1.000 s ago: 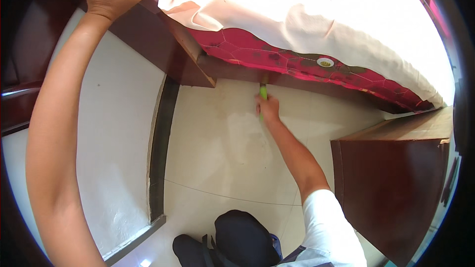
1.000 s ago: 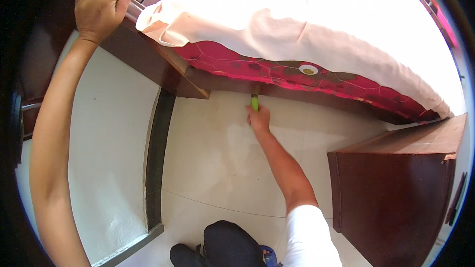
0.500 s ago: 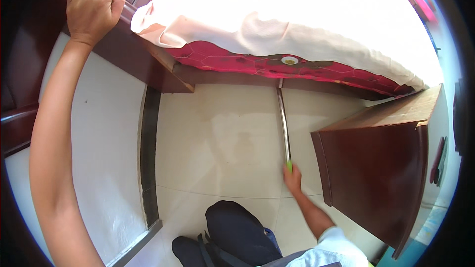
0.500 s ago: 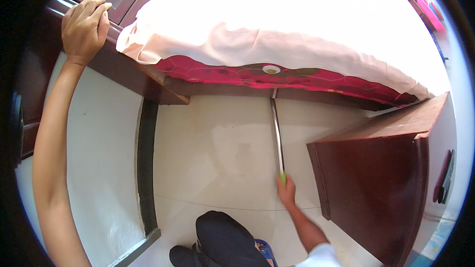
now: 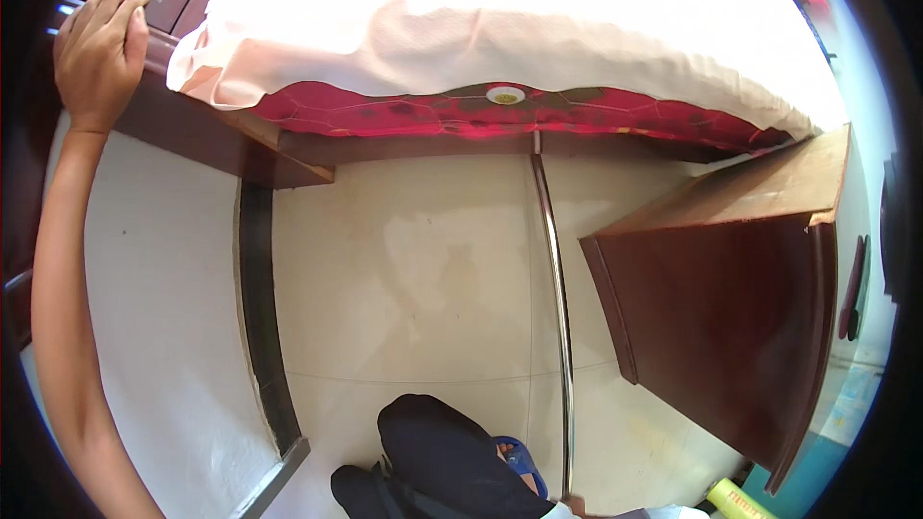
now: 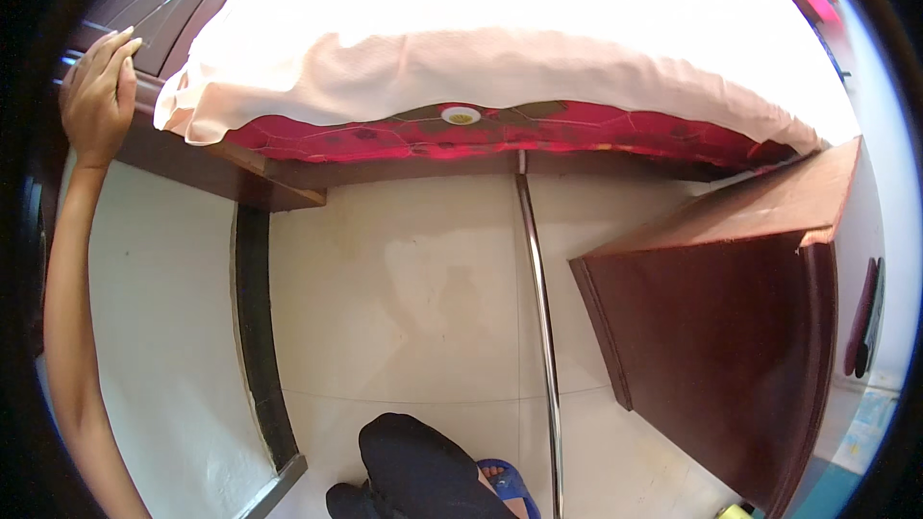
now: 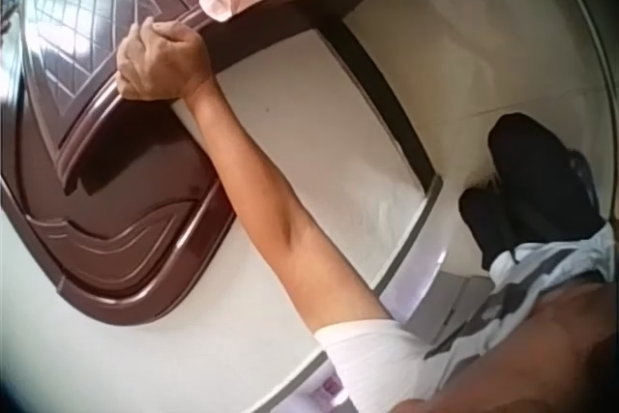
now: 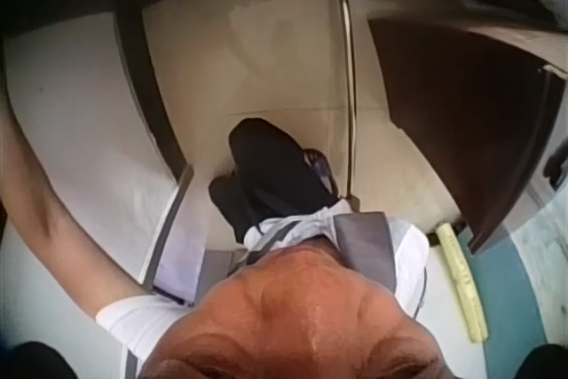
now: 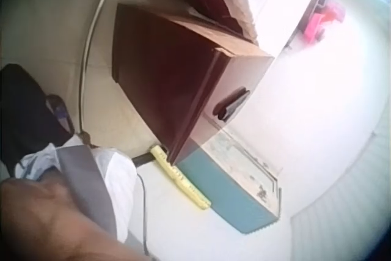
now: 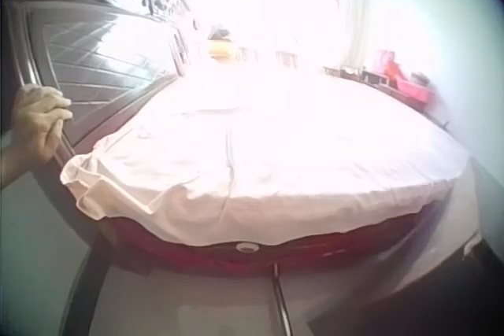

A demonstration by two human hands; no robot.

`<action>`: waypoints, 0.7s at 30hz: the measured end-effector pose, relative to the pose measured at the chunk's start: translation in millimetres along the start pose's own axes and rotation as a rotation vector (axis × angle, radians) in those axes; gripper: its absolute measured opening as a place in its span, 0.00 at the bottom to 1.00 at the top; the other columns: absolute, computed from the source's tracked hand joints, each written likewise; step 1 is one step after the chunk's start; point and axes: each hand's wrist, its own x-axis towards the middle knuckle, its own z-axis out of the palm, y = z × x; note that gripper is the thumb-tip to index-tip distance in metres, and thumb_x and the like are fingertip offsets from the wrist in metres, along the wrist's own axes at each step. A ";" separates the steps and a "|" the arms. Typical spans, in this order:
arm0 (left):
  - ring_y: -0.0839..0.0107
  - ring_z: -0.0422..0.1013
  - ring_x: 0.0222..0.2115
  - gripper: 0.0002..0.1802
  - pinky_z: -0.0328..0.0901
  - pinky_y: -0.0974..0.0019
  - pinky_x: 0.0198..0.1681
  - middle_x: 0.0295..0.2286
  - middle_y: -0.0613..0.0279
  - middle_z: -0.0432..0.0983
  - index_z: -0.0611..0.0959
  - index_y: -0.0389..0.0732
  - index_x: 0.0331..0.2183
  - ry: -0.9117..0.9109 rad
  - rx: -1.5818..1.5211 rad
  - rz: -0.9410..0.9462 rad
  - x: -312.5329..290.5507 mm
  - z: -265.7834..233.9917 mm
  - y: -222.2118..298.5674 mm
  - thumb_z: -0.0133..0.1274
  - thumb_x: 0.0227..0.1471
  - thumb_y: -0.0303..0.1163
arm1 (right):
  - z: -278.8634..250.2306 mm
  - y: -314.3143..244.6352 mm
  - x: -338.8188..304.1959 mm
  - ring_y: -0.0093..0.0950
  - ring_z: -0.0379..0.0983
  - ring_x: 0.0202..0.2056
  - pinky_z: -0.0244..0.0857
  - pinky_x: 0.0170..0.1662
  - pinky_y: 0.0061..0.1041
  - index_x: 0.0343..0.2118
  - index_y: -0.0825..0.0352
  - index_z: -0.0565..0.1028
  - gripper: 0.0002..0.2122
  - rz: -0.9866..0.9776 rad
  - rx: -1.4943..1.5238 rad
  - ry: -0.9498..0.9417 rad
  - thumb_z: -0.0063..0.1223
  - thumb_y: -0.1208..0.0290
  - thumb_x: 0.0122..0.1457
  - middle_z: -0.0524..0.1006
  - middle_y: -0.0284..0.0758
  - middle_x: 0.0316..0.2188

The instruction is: The person mops underneath a bed and across the floor using a mop, moves a nightstand by hand, and continues mopping the floor out into the hallway.

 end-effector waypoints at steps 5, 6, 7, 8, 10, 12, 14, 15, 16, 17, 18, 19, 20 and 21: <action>0.74 0.66 0.40 0.10 0.58 0.71 0.43 0.36 0.71 0.72 0.78 0.44 0.31 -0.035 0.023 0.013 -11.6 6.0 -3.9 0.42 0.47 0.32 | -69.0 -152.8 15.2 0.21 0.56 0.15 0.51 0.18 0.26 0.11 0.64 0.64 0.13 0.006 0.725 0.267 0.57 0.69 0.43 0.63 0.29 0.11; 0.74 0.66 0.40 0.10 0.58 0.71 0.43 0.35 0.71 0.72 0.78 0.44 0.31 -0.025 0.022 0.018 -8.8 4.7 -0.7 0.42 0.47 0.31 | -95.2 -184.1 26.5 0.27 0.64 0.23 0.59 0.27 0.31 0.21 0.73 0.70 0.15 -0.010 0.686 0.186 0.58 0.64 0.41 0.70 0.37 0.18; 0.73 0.66 0.40 0.10 0.58 0.71 0.43 0.35 0.71 0.72 0.78 0.44 0.31 -0.020 0.037 0.033 -5.1 -1.1 -4.5 0.42 0.47 0.31 | -117.1 -221.8 38.2 0.25 0.62 0.21 0.57 0.24 0.30 0.20 0.71 0.70 0.12 -0.049 0.765 0.144 0.57 0.65 0.42 0.68 0.32 0.17; 0.73 0.66 0.40 0.10 0.58 0.71 0.43 0.35 0.71 0.72 0.78 0.44 0.31 -0.015 0.021 0.023 -6.7 4.4 1.0 0.42 0.47 0.31 | -132.7 -249.4 54.8 0.22 0.60 0.18 0.54 0.21 0.28 0.18 0.67 0.69 0.10 -0.170 0.958 0.160 0.56 0.67 0.43 0.66 0.28 0.15; 0.73 0.67 0.39 0.10 0.58 0.71 0.42 0.35 0.70 0.72 0.78 0.44 0.31 -0.010 0.011 0.036 -6.7 6.1 -2.2 0.42 0.47 0.31 | -184.1 -323.6 75.0 0.18 0.56 0.15 0.51 0.18 0.23 0.15 0.62 0.66 0.11 -0.190 1.011 0.050 0.58 0.68 0.43 0.64 0.25 0.14; 0.72 0.67 0.39 0.10 0.59 0.71 0.42 0.35 0.69 0.72 0.78 0.43 0.31 -0.014 0.012 0.051 -6.6 6.0 -5.3 0.42 0.47 0.31 | -227.4 -393.3 91.1 0.19 0.57 0.16 0.51 0.18 0.23 0.15 0.62 0.66 0.12 -0.292 1.074 0.092 0.60 0.66 0.41 0.64 0.26 0.14; 0.71 0.67 0.38 0.10 0.60 0.70 0.41 0.35 0.69 0.72 0.78 0.43 0.31 -0.017 0.006 0.070 -3.3 4.7 -3.5 0.42 0.47 0.31 | -272.8 -445.1 120.2 0.20 0.58 0.16 0.53 0.19 0.25 0.14 0.62 0.67 0.14 -0.448 0.910 0.298 0.59 0.61 0.42 0.64 0.27 0.13; 0.71 0.67 0.38 0.10 0.60 0.70 0.40 0.35 0.68 0.72 0.78 0.43 0.31 -0.011 -0.002 0.071 -2.8 6.2 -1.9 0.42 0.47 0.31 | -300.9 -468.8 126.1 0.20 0.59 0.14 0.52 0.18 0.25 0.13 0.62 0.67 0.14 -0.487 0.891 0.377 0.57 0.60 0.43 0.64 0.28 0.11; 0.70 0.67 0.38 0.10 0.61 0.70 0.39 0.35 0.68 0.72 0.78 0.43 0.31 -0.015 -0.012 0.074 -4.9 6.4 -2.1 0.42 0.47 0.30 | -331.1 -488.9 127.8 0.19 0.58 0.12 0.51 0.15 0.23 0.11 0.62 0.66 0.13 -0.667 1.025 0.257 0.51 0.68 0.49 0.64 0.28 0.10; 0.70 0.67 0.38 0.10 0.61 0.70 0.39 0.35 0.68 0.72 0.78 0.43 0.31 -0.038 0.001 0.090 -8.0 1.8 -12.1 0.42 0.47 0.30 | -353.2 -512.6 113.0 0.18 0.59 0.13 0.52 0.16 0.21 0.14 0.64 0.68 0.12 -0.886 0.975 0.317 0.47 0.68 0.51 0.65 0.29 0.11; 0.70 0.68 0.37 0.10 0.61 0.70 0.39 0.34 0.68 0.72 0.78 0.43 0.30 -0.003 -0.035 0.092 -9.6 6.1 -16.5 0.42 0.47 0.30 | -383.7 -526.6 124.8 0.23 0.62 0.15 0.55 0.18 0.24 0.15 0.66 0.69 0.12 -0.996 0.887 0.403 0.47 0.67 0.51 0.67 0.32 0.13; 0.70 0.68 0.37 0.10 0.61 0.69 0.39 0.34 0.68 0.72 0.78 0.43 0.30 0.034 -0.061 0.098 -9.2 8.6 -19.4 0.42 0.47 0.30 | -403.6 -534.7 141.4 0.28 0.66 0.17 0.58 0.21 0.28 0.17 0.68 0.70 0.12 -1.113 0.797 0.482 0.46 0.66 0.51 0.69 0.36 0.14; 0.70 0.68 0.37 0.10 0.61 0.69 0.39 0.34 0.68 0.72 0.78 0.42 0.30 0.036 -0.034 0.105 -11.2 11.1 -17.2 0.42 0.47 0.30 | -408.4 -533.7 157.7 0.28 0.66 0.17 0.58 0.21 0.28 0.17 0.68 0.70 0.12 -1.123 0.791 0.492 0.46 0.66 0.51 0.69 0.36 0.14; 0.70 0.68 0.37 0.10 0.61 0.69 0.39 0.34 0.68 0.72 0.78 0.42 0.30 0.044 -0.022 0.096 -8.0 11.1 -11.4 0.42 0.47 0.30 | -411.9 -532.4 173.8 0.36 0.67 0.21 0.59 0.25 0.32 0.21 0.70 0.69 0.11 -1.057 0.565 0.845 0.45 0.66 0.52 0.70 0.41 0.17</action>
